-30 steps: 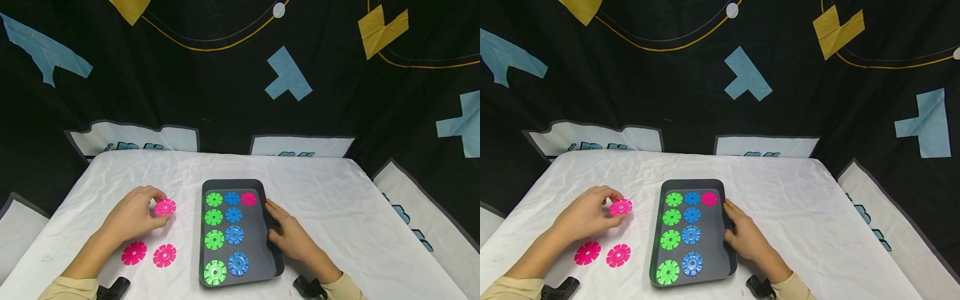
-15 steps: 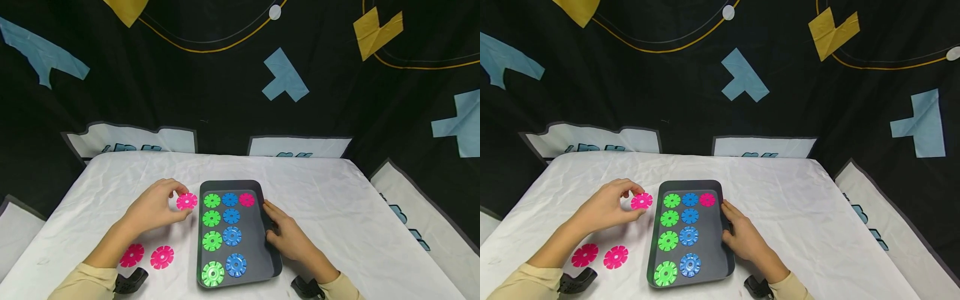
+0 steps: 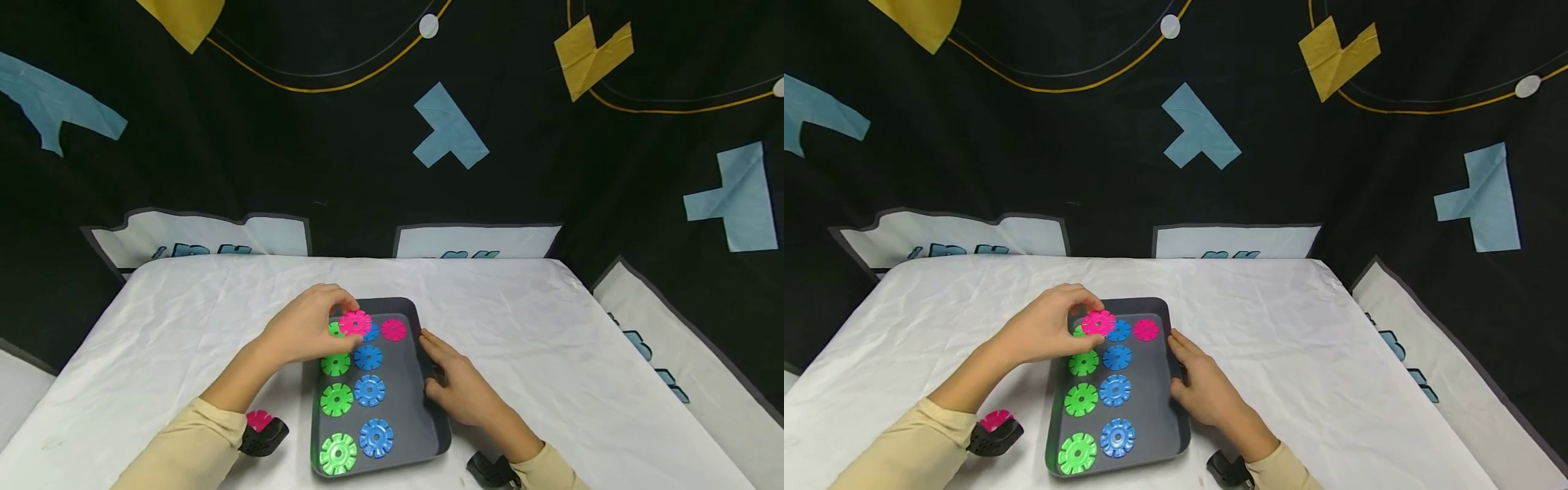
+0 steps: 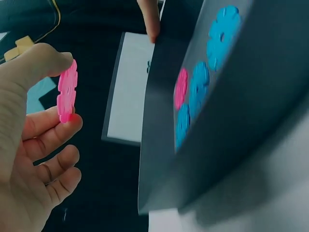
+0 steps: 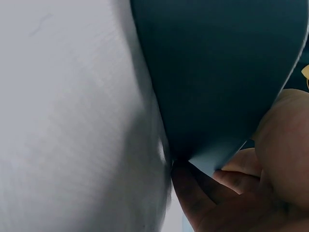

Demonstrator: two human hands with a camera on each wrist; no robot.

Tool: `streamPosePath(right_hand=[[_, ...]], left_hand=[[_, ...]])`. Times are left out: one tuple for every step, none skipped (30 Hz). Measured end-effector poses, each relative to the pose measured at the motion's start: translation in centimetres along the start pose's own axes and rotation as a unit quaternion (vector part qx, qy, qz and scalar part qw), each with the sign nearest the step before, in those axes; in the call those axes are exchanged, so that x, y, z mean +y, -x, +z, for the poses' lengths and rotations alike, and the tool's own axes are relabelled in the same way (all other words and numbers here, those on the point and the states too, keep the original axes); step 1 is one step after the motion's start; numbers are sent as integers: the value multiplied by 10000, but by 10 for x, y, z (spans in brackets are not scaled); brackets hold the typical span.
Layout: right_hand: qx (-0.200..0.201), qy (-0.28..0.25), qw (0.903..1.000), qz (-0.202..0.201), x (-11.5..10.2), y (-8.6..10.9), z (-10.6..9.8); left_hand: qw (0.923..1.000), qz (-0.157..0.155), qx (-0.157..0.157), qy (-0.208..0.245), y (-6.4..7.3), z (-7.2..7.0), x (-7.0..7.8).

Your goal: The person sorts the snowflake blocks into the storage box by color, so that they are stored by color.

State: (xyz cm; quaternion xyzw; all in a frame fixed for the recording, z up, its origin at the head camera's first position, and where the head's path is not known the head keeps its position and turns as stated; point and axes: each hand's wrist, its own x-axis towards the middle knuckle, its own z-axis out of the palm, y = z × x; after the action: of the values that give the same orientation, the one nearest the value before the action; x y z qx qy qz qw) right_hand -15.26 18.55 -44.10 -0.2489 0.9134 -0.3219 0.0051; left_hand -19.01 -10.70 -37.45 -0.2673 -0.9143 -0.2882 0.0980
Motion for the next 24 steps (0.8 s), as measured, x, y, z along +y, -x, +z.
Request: streamPosePath(right_hand=[[-1, 14, 10000, -18, 0, 0, 0], [3, 11, 10000, -37, 1, 0, 0], [5, 16, 10000, -59, 1, 0, 0], [4, 21, 10000, -74, 2, 0, 1], [7, 31, 10000, -87, 3, 0, 1], [6, 24, 9999, -118, 3, 0, 1], [10, 18, 9999, -156, 3, 0, 1], [3, 23, 9999, -167, 4, 0, 1], [-6, 37, 9998, -178, 4, 0, 1], [-9, 49, 9998, -187, 4, 0, 1], [-14, 50, 9998, -194, 5, 0, 1], [-20, 44, 9998, -202, 5, 0, 1], [-23, 41, 9998, -209, 5, 0, 1], [-34, 27, 9998, -196, 5, 0, 1], [-40, 11, 9998, -189, 5, 0, 1], [-39, -7, 9998, -197, 5, 0, 1], [-56, -23, 9998, -188, 5, 0, 0], [-64, -19, 9998, -184, 5, 0, 0], [-70, -12, 9998, -176, 5, 0, 0], [-82, -14, 9998, -159, 5, 0, -1], [-86, -7, 9998, -171, 5, -1, -1], [-98, -3, 9998, -166, 4, -1, -2], [-114, 4, 9998, -150, 4, -1, -3], [-117, 10, 9998, -155, 4, -2, -3]], left_hand=[[10000, 70, -19, 15, -3, 3, 2], [9999, 123, -50, 27, -7, 5, 3], [9998, 182, -92, 40, -10, 8, 5], [9996, 226, -140, 57, -14, 11, 6], [9994, 270, -195, 54, -18, 14, 7], [9992, 286, -261, 37, -22, 17, 8], [9989, 298, -353, 6, -26, 21, 9], [9985, 308, -460, -22, -30, 24, 10], [9977, 312, -595, -75, -34, 28, 11], [9967, 325, -734, -127, -38, 32, 12], [9952, 331, -889, -218, -41, 35, 13], [9934, 327, -1058, -285, -45, 39, 15], [9913, 317, -1228, -359, -49, 43, 16], [9889, 313, -1384, -450, -53, 46, 18], [9861, 306, -1538, -553, -56, 50, 19], [9831, 279, -1687, -656, -59, 53, 21], [9796, 236, -1843, -769, -62, 56, 22], [9762, 199, -1982, -852, -65, 59, 24], [9725, 174, -2108, -970, -67, 62, 25], [9687, 155, -2230, -1081, -69, 65, 27], [9650, 131, -2336, -1186, -71, 68, 28], [9614, 116, -2426, -1290, -72, 70, 29], [9585, 127, -2495, -1377, -73, 72, 30], [9558, 134, -2552, -1457, -74, 74, 32]])
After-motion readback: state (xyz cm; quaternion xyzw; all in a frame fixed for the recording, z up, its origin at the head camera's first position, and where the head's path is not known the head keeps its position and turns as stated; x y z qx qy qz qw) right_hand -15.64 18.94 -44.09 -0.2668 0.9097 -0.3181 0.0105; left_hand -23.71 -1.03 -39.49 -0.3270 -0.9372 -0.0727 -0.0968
